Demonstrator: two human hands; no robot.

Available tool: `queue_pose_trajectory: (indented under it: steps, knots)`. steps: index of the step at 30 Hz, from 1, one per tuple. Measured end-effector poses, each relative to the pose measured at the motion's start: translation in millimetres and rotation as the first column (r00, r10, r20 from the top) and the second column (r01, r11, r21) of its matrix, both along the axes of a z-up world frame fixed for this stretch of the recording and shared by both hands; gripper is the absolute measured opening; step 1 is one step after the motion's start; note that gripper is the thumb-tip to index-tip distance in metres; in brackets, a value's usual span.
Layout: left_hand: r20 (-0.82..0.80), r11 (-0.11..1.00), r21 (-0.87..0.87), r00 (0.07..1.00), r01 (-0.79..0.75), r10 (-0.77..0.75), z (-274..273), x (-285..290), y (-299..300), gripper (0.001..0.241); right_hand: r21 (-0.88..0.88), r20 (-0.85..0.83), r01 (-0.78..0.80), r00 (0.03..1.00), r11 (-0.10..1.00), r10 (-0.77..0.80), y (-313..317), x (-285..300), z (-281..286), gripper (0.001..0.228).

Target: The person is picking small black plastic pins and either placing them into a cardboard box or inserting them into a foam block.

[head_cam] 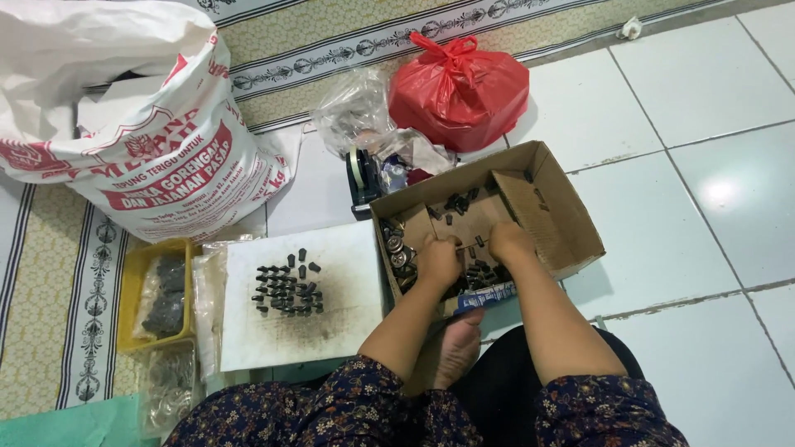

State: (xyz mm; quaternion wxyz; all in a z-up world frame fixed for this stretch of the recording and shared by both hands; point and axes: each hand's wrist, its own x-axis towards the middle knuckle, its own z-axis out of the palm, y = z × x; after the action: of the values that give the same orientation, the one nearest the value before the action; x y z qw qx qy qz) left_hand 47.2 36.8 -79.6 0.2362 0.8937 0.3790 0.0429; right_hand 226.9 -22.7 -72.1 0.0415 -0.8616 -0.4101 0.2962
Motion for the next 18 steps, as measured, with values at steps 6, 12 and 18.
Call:
queue_pose_trajectory:
  steps: [6,12,18]
  knots:
    - [-0.038,0.999,-0.025,0.998,0.048,-0.049,61,2,-19,0.033,0.14,0.014,0.058,0.998,0.988,-0.06,-3,-13,33,0.021]
    - [-0.147,0.989,0.092,0.984,0.112,-0.097,37,5,-19,0.02,0.056,-0.013,0.022,1.0,0.998,-0.022,-5,-13,21,0.018]
    - [-0.234,0.983,-0.033,0.955,0.179,-0.182,50,-6,-23,0.042,-0.192,-0.086,-0.204,0.978,0.96,0.19,-10,-41,98,0.028]
